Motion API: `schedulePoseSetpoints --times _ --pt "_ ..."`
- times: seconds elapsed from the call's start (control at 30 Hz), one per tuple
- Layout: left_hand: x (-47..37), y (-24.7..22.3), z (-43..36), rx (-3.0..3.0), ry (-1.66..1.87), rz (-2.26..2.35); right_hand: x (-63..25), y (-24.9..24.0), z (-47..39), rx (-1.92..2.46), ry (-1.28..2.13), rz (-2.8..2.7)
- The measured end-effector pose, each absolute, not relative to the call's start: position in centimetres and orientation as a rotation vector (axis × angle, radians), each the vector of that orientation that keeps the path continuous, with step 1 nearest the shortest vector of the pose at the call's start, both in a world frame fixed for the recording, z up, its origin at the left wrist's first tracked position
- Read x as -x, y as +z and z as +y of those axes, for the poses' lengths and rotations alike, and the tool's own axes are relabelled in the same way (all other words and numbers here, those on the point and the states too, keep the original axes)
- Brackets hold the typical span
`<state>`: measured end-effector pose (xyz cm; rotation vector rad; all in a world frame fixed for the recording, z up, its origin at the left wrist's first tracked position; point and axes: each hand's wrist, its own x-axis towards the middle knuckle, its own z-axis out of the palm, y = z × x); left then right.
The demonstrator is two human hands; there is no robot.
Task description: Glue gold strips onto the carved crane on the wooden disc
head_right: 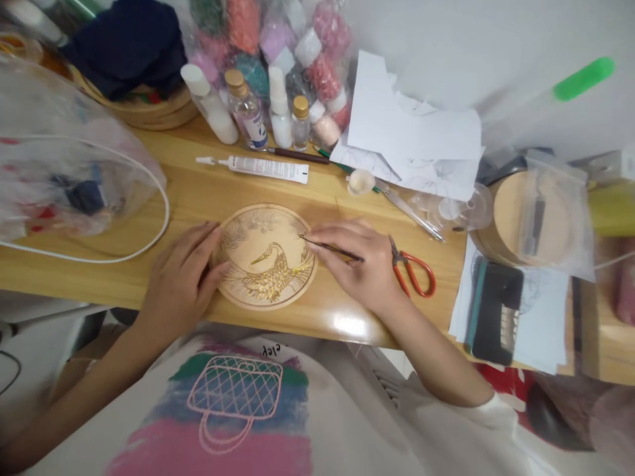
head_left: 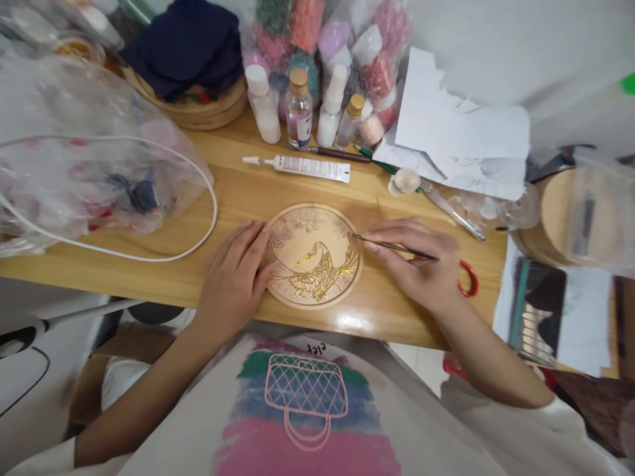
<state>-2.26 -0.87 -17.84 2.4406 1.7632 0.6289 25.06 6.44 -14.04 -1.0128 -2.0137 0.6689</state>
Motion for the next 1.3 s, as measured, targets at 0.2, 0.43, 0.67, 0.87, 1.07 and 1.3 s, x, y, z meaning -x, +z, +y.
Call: schedulePoseSetpoints --times 0.2,0.43,0.67,0.87,1.07,1.3 --pt "2.0 -18.1 -1.3 -2.436 0.715 1.855 -25.7 -15.2 5.5 1.015 0.665 -2.012" --pt "1.1 -17.6 -2.7 -2.440 0.884 1.993 -25.8 -15.0 5.0 0.952 0.687 -2.020" --pt "-2.5 -17.0 -1.8 -2.717 0.788 1.642 -26.0 -15.4 5.2 0.960 0.747 -2.016" --pt "-4.4 -16.8 -1.1 -2.695 0.635 1.490 -26.0 -15.3 5.1 0.995 0.762 -2.036" --pt "-4.3 -16.9 -1.1 -2.636 0.567 1.440 -26.1 -15.4 4.8 1.021 0.781 -2.025" --pt "-5.3 -16.8 -1.3 -2.624 0.526 1.544 -26.1 -15.5 4.8 1.007 0.777 -2.055"
